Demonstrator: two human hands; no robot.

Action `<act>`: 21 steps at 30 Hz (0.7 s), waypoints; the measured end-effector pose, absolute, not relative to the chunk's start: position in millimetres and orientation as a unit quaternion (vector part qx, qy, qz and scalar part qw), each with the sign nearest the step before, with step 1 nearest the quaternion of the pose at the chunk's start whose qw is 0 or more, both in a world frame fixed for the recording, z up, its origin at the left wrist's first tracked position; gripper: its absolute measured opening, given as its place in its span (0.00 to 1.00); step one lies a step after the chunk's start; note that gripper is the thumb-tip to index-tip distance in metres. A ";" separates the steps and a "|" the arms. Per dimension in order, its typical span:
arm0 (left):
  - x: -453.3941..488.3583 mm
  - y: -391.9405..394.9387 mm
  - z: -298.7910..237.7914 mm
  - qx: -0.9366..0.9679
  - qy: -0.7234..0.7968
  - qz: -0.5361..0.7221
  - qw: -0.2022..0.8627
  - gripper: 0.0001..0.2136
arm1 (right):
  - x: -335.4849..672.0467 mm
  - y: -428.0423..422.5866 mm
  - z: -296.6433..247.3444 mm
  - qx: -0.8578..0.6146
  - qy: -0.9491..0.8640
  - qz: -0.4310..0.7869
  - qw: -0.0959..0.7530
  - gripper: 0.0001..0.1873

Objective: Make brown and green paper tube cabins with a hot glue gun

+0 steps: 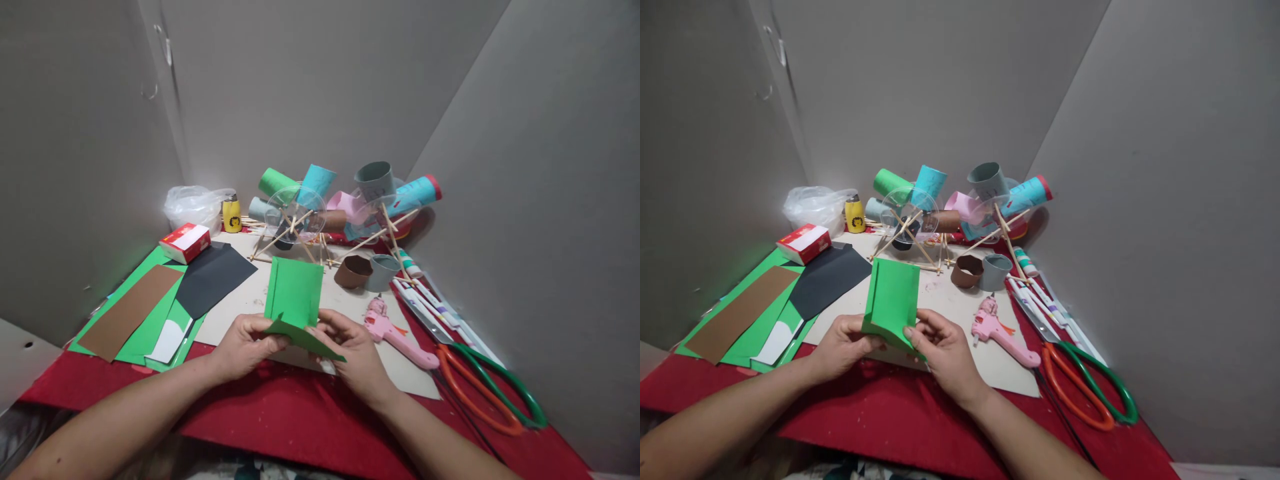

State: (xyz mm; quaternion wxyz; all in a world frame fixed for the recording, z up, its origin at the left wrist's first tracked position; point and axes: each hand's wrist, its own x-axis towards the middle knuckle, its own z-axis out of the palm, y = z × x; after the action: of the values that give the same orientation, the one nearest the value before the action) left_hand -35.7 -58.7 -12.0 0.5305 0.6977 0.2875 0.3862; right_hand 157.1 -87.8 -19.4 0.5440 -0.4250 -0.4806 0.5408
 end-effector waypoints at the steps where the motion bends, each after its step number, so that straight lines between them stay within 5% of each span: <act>1: -35.8 -58.5 -11.9 0.693 0.295 0.383 0.535 0.11 | 157.4 -88.0 -20.5 -0.423 -0.478 0.539 0.549 0.17; 7: -36.6 -52.3 -13.2 0.618 0.368 0.404 0.565 0.19 | 164.1 -93.0 -19.8 -0.385 -0.509 0.500 0.585 0.23; 15: -36.4 -50.8 -16.0 0.634 0.352 0.407 0.556 0.19 | 159.3 -93.9 -21.6 -0.423 -0.581 0.463 0.518 0.05; 21: -37.2 -60.4 -10.7 0.721 0.272 0.386 0.508 0.13 | 161.1 -89.5 -23.4 -0.462 -0.574 0.447 0.507 0.16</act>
State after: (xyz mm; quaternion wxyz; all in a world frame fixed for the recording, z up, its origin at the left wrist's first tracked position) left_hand -37.2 -60.4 -10.7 0.5076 0.7207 0.2723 0.3857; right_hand 161.1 -89.5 -23.4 0.5070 -0.4624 -0.5740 0.4468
